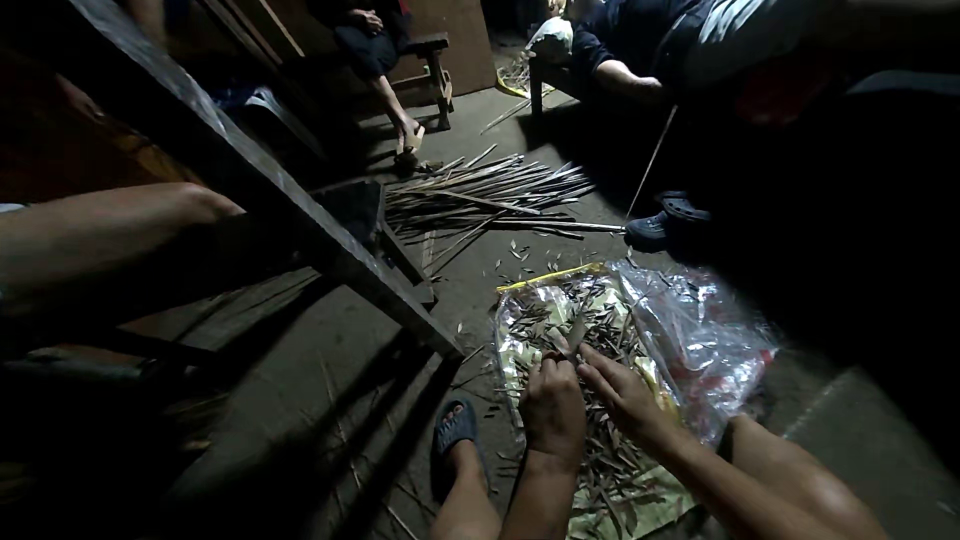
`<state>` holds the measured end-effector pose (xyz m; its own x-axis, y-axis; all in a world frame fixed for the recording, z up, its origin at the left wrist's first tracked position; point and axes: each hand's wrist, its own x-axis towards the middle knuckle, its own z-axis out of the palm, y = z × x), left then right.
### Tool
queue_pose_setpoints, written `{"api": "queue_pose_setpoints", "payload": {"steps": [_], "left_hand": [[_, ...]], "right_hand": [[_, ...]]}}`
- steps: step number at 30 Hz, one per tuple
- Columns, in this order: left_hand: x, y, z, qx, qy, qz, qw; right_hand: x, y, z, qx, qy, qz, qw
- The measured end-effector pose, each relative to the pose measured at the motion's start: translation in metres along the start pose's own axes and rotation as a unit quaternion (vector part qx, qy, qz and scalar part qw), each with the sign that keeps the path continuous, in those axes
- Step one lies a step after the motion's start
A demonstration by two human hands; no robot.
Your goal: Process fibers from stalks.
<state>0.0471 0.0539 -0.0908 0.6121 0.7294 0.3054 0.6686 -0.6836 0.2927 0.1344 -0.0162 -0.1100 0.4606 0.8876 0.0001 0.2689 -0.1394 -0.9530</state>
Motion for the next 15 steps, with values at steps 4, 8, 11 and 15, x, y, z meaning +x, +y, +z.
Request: {"api": "queue_pose_setpoints", "payload": {"steps": [4, 8, 11, 15], "left_hand": [[-0.0011, 0.0002, -0.0018, 0.008, -0.014, -0.004, 1.0], [0.0, -0.004, -0.0002, -0.009, 0.0, 0.002, 1.0], [0.0011, -0.0077, -0.0014, -0.015, 0.013, 0.013, 1.0], [0.0005, -0.0079, -0.0004, -0.009, 0.025, 0.02, 0.999]], "right_hand": [[-0.0012, 0.0043, 0.0017, -0.096, 0.023, -0.056, 0.994], [-0.0006, 0.0052, 0.001, -0.122, 0.03, -0.063, 0.99], [0.001, 0.0058, -0.003, -0.134, 0.017, -0.044, 0.99], [0.0021, 0.0015, -0.0008, -0.179, 0.035, -0.028, 0.983]]}}
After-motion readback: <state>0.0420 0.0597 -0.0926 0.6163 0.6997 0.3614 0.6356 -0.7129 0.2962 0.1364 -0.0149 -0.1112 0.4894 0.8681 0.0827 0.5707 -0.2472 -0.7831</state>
